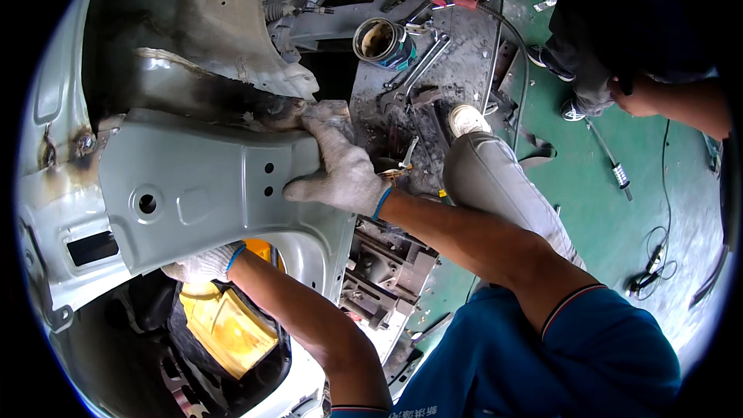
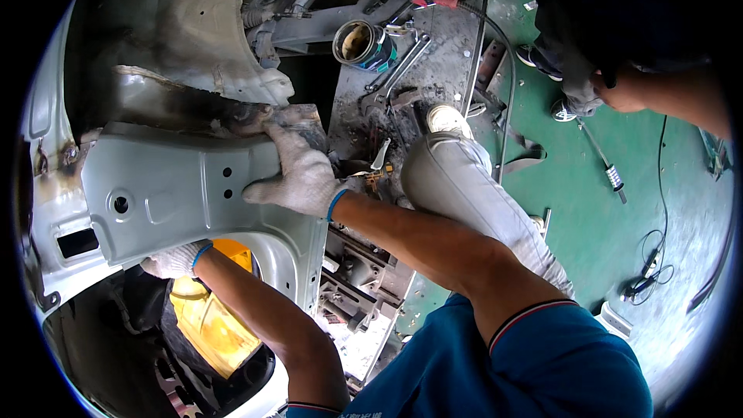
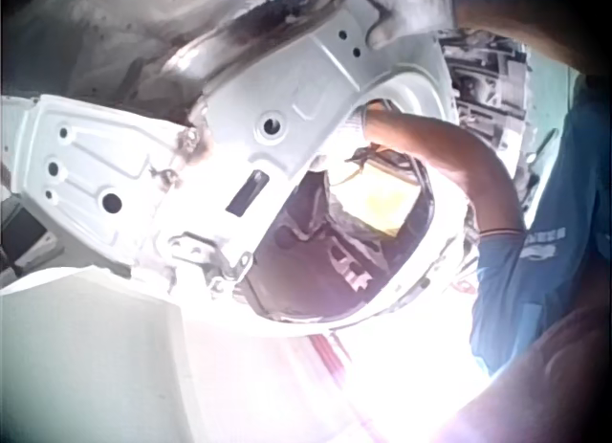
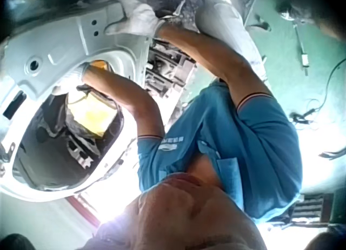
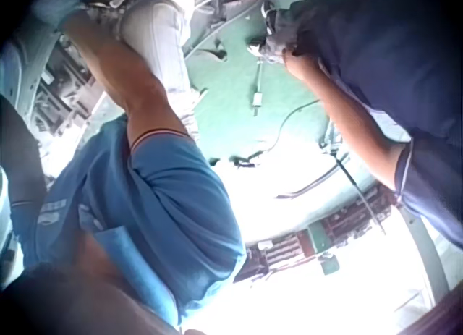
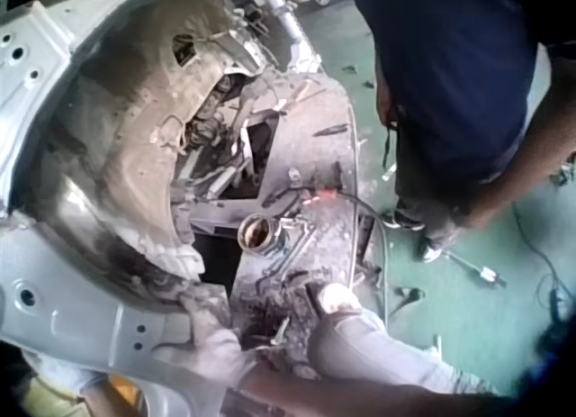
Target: The person repeatedly positions a metal panel against the front inner structure of a white car, aligning holes and edges, then removes it to reposition. A second person joins to assist with alignment and points to fitment areas. The panel is handled multiple times without being fastened.
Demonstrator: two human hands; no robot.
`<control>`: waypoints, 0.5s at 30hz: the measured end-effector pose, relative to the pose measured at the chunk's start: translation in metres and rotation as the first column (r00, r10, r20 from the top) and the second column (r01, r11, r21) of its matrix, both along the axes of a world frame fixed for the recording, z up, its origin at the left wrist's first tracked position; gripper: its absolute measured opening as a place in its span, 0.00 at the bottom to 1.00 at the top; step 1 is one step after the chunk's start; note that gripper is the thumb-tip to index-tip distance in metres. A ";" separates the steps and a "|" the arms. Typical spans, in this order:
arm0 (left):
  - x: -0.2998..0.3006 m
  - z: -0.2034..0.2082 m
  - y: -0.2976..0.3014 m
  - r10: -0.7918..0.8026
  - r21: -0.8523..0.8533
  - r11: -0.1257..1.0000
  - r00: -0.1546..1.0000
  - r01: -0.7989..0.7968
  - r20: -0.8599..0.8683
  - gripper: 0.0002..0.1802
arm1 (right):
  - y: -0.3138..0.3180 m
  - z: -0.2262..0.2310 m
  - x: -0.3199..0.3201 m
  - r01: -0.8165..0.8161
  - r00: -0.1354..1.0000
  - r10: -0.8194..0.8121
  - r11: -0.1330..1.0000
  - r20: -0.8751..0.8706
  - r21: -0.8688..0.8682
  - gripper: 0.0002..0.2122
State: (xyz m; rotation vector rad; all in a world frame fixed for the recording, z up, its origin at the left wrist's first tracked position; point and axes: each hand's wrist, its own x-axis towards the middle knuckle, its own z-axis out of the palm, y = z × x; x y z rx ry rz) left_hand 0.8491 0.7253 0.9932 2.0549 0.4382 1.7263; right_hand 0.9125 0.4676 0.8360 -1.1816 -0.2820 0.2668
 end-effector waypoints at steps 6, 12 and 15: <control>-0.006 0.004 0.002 0.262 0.334 0.924 0.944 -0.186 -0.199 0.19 | 0.000 0.006 -0.001 0.071 0.997 -0.069 0.996 0.032 -0.053 0.53; -0.006 0.014 -0.016 0.473 0.463 0.834 0.820 -0.299 -0.323 0.21 | -0.001 0.010 -0.002 0.049 0.999 -0.049 0.995 -0.004 -0.083 0.54; -0.011 0.017 -0.002 0.638 0.701 0.647 0.716 -0.300 -0.284 0.21 | 0.000 0.011 -0.002 0.032 0.999 -0.033 0.995 -0.007 -0.099 0.54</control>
